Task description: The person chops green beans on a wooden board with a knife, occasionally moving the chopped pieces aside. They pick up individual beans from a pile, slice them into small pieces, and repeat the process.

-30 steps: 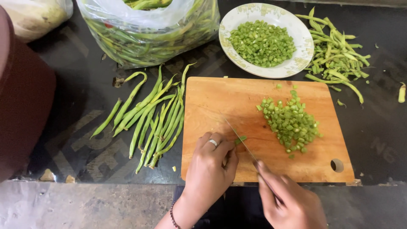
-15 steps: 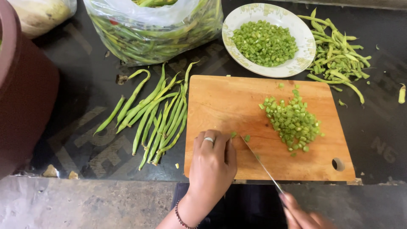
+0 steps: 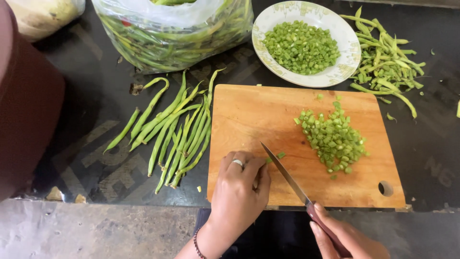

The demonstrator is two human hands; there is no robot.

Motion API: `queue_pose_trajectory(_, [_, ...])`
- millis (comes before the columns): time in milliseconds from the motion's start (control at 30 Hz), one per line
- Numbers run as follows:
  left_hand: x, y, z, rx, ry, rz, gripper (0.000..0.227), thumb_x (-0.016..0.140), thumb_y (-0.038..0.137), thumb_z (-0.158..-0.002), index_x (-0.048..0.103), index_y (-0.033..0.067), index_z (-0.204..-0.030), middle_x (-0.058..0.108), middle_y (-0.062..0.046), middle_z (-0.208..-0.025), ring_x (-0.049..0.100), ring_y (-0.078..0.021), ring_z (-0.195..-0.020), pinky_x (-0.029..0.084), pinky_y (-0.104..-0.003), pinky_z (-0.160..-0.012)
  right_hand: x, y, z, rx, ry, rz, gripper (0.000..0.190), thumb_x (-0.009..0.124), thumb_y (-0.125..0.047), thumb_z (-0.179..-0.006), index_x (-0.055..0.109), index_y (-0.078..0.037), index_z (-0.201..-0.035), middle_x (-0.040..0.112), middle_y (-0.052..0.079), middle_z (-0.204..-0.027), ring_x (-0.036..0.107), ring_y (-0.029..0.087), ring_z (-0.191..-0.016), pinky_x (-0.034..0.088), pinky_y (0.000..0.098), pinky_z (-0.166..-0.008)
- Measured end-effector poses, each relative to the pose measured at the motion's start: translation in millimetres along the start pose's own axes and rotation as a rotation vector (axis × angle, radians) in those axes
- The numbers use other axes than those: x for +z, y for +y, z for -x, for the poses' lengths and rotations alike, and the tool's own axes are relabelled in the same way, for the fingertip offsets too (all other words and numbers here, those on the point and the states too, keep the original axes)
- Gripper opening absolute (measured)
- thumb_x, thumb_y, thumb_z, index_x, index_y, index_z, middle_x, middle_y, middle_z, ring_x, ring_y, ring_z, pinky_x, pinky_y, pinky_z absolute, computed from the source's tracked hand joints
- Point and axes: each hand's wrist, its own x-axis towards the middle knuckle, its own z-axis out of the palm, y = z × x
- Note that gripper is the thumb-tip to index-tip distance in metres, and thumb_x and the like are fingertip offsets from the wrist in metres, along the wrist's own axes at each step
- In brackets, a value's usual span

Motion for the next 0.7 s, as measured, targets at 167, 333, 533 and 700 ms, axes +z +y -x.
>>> queue_pose_trajectory(167, [-0.1, 0.2, -1.2, 0.023, 0.005, -0.025, 0.011, 0.074, 0.000, -0.083, 0.069, 0.0011, -0.092, 0.063, -0.012, -0.090, 0.061, -0.0333, -0.085, 0.051, -0.042, -0.075, -2.2, 28.9, 14.2, 0.024, -0.018, 0.112, 0.039, 0.073, -0.013, -0.090, 0.071, -0.013, -0.129, 0.083, 0.003, -0.102, 0.076, 0.009, -0.085, 0.059, 0.0220, -0.074])
queue_pose_trajectory(333, [0.3, -0.5, -1.1, 0.033, 0.009, -0.027, 0.010, 0.074, 0.000, -0.083, 0.068, 0.0010, -0.091, 0.064, -0.013, -0.092, 0.061, -0.0335, -0.086, 0.051, -0.042, -0.076, 0.6, 20.0, 3.9, -0.019, 0.006, 0.115, 0.039, 0.069, -0.014, -0.090, 0.067, -0.010, -0.129, 0.081, 0.006, -0.100, 0.080, 0.014, -0.092, 0.063, 0.0248, -0.079])
queue_pose_trajectory(533, [-1.8, 0.2, -1.0, 0.031, -0.004, -0.023, 0.010, 0.074, 0.000, -0.084, 0.070, -0.0011, -0.093, 0.063, -0.012, -0.092, 0.061, -0.0330, -0.086, 0.052, -0.041, -0.077, 6.3, 28.2, 11.2, 0.064, -0.027, 0.248, 0.049, 0.076, -0.017, -0.081, 0.064, -0.009, -0.128, 0.080, 0.010, -0.103, 0.079, 0.018, -0.091, 0.063, 0.0272, -0.075])
queue_pose_trajectory(700, [-3.0, 0.7, -2.3, 0.024, -0.007, -0.004, 0.009, 0.073, -0.001, -0.084, 0.071, -0.0007, -0.094, 0.064, -0.012, -0.092, 0.062, -0.0329, -0.088, 0.051, -0.042, -0.079, 12.7, 75.3, 23.0, -0.265, -0.135, 0.021, 0.057, 0.071, -0.008, -0.088, 0.052, -0.004, -0.142, 0.077, 0.010, -0.107, 0.080, 0.019, -0.095, 0.062, 0.0308, -0.089])
